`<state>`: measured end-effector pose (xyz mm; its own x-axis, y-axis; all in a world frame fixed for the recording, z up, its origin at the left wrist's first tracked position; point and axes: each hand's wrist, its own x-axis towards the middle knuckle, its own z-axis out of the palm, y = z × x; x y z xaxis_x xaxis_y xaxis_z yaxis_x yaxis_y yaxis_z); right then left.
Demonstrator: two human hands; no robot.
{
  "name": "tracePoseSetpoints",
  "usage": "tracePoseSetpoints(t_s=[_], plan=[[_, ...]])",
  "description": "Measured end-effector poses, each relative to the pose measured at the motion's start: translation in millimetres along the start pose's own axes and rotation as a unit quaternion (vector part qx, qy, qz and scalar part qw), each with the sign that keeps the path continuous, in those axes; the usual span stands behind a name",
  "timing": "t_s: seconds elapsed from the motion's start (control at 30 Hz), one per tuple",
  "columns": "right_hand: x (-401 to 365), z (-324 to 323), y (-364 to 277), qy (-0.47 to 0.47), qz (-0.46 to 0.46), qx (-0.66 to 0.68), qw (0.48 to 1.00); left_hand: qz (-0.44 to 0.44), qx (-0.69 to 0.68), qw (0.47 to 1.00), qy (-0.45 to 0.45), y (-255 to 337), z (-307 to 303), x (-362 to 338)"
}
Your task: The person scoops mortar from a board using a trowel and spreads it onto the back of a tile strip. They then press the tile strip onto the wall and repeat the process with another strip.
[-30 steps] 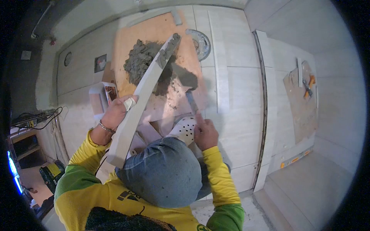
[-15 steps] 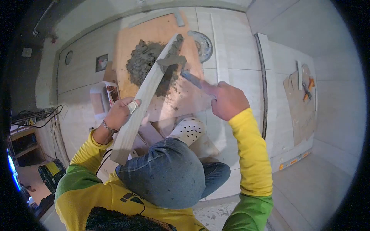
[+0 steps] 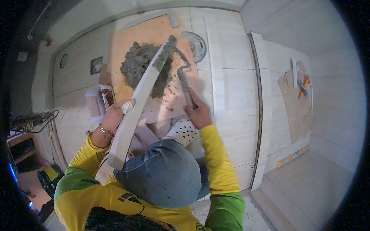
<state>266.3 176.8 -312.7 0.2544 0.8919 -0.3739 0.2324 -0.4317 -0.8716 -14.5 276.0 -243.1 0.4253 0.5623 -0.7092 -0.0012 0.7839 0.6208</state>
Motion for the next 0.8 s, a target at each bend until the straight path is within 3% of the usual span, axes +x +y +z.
tracePoseSetpoints(t_s=[0.07,0.1,0.17,0.37,0.57,0.73,0.8], plan=[[16.4,32.5,31.3,0.100,-0.133,-0.033,0.986,-0.002,0.004,1.000,-0.008,7.2,8.3,-5.0],[17.9,41.8,26.2,0.101,-0.133,-0.033,0.985,-0.004,0.007,1.000,-0.013,10.7,12.6,-7.3],[19.8,58.0,15.5,0.075,-0.031,-0.116,0.990,0.004,-0.004,1.000,-0.001,14.1,22.6,-9.4],[-10.4,75.2,70.3,0.140,-0.155,-0.209,0.955,0.027,0.039,0.999,0.016,19.2,28.1,-10.3],[-36.0,33.4,69.1,0.123,-0.127,-0.218,0.960,0.009,-0.023,1.000,0.018,12.9,31.3,-10.2],[37.2,34.1,24.4,0.114,-0.098,-0.154,0.977,0.014,0.014,0.999,0.041,12.5,30.3,-11.6],[64.5,43.5,17.4,0.105,-0.083,-0.148,0.980,0.013,-0.004,1.000,0.010,15.9,33.4,-14.5]])
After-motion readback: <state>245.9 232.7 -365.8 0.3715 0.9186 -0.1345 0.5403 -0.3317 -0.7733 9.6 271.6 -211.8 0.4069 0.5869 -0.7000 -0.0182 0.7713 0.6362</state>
